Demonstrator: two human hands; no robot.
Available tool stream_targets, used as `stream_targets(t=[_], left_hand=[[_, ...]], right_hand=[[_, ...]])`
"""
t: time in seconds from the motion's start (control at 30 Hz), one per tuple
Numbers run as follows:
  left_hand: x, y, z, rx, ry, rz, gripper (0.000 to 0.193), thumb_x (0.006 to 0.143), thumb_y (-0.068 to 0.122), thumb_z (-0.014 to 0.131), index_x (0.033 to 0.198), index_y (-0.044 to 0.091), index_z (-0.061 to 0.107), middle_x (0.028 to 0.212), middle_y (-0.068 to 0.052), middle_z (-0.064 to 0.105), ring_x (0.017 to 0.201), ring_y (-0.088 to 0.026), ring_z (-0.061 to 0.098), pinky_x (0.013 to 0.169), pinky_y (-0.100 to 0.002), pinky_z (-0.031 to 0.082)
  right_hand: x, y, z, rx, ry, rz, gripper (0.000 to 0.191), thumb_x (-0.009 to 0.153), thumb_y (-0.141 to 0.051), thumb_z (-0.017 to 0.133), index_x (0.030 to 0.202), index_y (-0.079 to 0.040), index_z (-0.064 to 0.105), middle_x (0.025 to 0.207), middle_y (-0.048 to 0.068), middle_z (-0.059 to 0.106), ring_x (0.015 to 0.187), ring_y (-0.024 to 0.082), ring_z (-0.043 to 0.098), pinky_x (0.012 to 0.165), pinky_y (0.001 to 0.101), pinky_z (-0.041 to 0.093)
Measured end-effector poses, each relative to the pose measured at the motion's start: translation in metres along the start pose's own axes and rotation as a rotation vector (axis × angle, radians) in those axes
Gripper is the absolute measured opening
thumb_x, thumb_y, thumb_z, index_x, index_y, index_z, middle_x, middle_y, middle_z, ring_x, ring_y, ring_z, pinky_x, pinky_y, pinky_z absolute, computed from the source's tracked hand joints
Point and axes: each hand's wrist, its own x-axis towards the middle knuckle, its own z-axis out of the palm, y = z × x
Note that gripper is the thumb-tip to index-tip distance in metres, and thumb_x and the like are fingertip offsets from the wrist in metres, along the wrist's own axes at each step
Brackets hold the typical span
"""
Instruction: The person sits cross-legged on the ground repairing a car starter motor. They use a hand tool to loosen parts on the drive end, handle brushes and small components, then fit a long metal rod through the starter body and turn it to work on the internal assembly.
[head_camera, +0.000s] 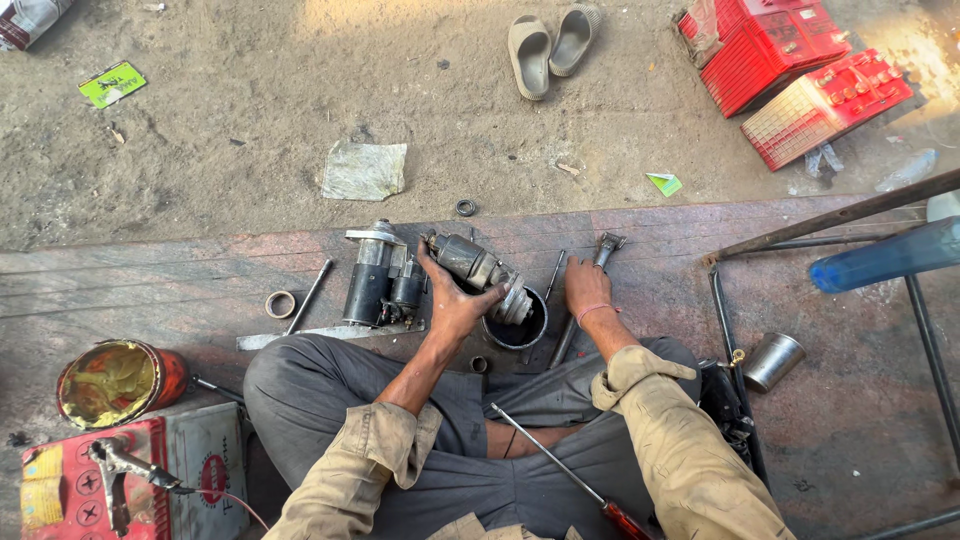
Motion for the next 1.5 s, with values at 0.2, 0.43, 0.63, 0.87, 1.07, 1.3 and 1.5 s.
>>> stream_targets(t=[0.2,0.43,0.63,0.87,1.07,1.3,1.5], left_hand=[[-0.001,-0.001,0.001,0.063,-0.018,0.059,0.145,0.064,0.009,0.094,0.157,0.006,-0.018,0.152,-0.027,0.036,0.139,-0.035,0.044,0.119,-0.042,0.037],[-0.003,0.0,-0.001,0.133,-0.061,0.037,0.148,0.064,0.017,0.096,0.156,0.003,-0.02,0.149,-0.028,0.036,0.139,-0.036,0.045,0.118,-0.044,0.037],[0.002,-0.017,-0.005,-0.109,0.003,-0.091,0.113,0.088,0.04,0.073,0.162,0.008,-0.007,0.146,-0.026,0.04,0.135,-0.035,0.046,0.112,-0.044,0.043],[-0.011,-0.029,-0.017,-0.166,0.025,0.02,0.079,0.111,0.041,0.044,0.165,0.003,0.0,0.171,-0.021,0.01,0.159,-0.028,0.012,0.13,-0.039,0.011],[-0.011,-0.012,-0.011,-0.122,0.018,0.007,0.079,0.11,0.038,0.044,0.164,0.002,0.0,0.172,-0.019,0.006,0.16,-0.026,0.004,0.129,-0.038,0.005],[-0.016,-0.003,-0.014,-0.126,-0.023,0.032,0.08,0.11,0.039,0.045,0.164,0.002,0.0,0.171,-0.021,0.008,0.16,-0.03,0.008,0.13,-0.042,0.007],[-0.019,0.005,-0.014,-0.102,-0.049,-0.016,0.082,0.109,0.042,0.043,0.163,0.004,-0.006,0.17,-0.022,0.004,0.158,-0.032,0.008,0.128,-0.044,0.009]], right_hand=[[-0.014,0.002,-0.011,0.233,0.012,0.024,0.028,0.078,0.001,0.068,0.106,-0.001,0.066,0.107,0.025,0.068,0.092,0.046,0.069,0.079,0.0509,0.057],[-0.04,0.006,-0.017,1.41,0.172,0.326,0.019,0.087,0.005,0.074,0.106,0.002,0.076,0.091,0.01,0.075,0.079,0.021,0.07,0.071,0.0328,0.058],[-0.092,-0.023,-0.044,1.91,0.139,0.245,0.017,0.092,0.006,0.068,0.108,0.007,0.072,0.097,0.01,0.076,0.085,0.015,0.073,0.073,0.026,0.055],[-0.118,-0.078,-0.07,1.84,0.194,0.149,0.014,0.095,0.007,0.068,0.108,0.004,0.07,0.097,0.008,0.074,0.087,0.013,0.072,0.082,0.0261,0.061],[-0.111,-0.104,-0.073,1.657,0.446,0.154,0.015,0.094,0.008,0.075,0.108,0.003,0.07,0.099,0.003,0.071,0.088,0.006,0.064,0.079,0.022,0.053],[-0.122,-0.11,-0.086,1.245,0.575,0.06,0.017,0.091,0.009,0.076,0.104,0.001,0.067,0.095,0.006,0.074,0.088,0.01,0.07,0.08,0.0255,0.057],[-0.128,-0.105,-0.096,1.095,0.584,0.063,0.018,0.088,0.006,0.079,0.099,0.001,0.066,0.088,0.008,0.074,0.082,0.014,0.072,0.076,0.0282,0.057]])
